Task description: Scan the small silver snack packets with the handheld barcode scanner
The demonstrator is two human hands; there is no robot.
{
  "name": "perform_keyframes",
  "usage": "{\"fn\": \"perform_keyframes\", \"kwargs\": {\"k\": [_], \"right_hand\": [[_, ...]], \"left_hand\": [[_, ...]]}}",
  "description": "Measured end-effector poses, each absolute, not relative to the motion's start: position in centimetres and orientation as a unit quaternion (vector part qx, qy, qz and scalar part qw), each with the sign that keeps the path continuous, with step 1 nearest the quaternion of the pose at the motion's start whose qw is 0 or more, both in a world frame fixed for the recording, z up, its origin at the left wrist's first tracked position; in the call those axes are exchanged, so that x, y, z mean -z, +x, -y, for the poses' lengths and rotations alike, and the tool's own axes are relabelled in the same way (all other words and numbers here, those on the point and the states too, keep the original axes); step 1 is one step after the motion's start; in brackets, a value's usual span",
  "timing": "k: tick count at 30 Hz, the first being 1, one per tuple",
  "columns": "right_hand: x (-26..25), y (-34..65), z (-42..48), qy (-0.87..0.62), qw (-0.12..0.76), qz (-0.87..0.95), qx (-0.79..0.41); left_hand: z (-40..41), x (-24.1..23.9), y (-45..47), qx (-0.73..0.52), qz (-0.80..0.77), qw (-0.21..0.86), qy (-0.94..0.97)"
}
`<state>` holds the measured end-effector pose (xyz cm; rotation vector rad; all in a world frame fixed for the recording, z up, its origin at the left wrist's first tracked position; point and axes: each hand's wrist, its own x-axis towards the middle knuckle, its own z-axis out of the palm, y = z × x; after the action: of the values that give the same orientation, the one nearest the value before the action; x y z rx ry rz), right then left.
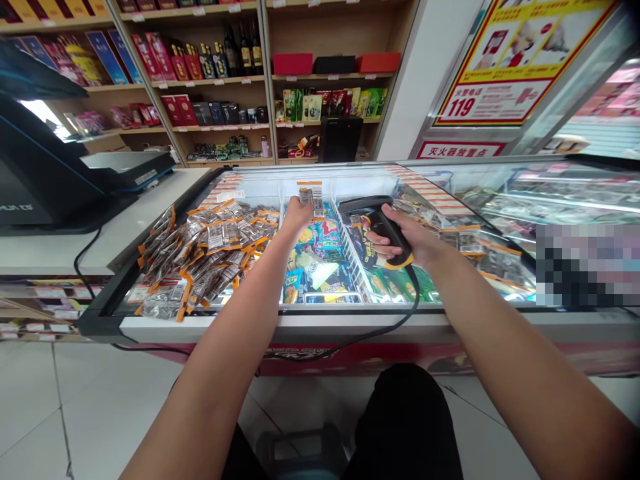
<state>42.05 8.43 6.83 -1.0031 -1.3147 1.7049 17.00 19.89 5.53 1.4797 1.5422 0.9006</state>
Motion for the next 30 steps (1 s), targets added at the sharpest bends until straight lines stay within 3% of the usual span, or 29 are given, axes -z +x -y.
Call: {"fn": "perform_keyframes", "kwargs": {"k": [8, 11, 21, 30], "right_hand": [[-6.6, 42.6, -9.2, -0.400, 0.431, 0.467, -0.661], [-6.6, 42.7, -9.4, -0.403, 0.453, 0.447, -0.658], [-6.9, 42.4, -9.1, -0.406, 0.463, 0.448, -0.649], [-6.4, 42.5, -9.3, -0.386, 0.479, 0.457, -0.642]], "left_hand": [[-17.4, -6.0, 17.4, -0.177, -0.608, 0.131, 0.763], [-16.5, -5.8, 17.7, -0.135, -0.577, 0.078, 0.802], [-12.8, -5.8, 21.0, -0.062, -0.410, 0.082, 0.906], [-11.9, -5.4, 22.6, -0.128, -0.318, 0.158, 0.926]]}}
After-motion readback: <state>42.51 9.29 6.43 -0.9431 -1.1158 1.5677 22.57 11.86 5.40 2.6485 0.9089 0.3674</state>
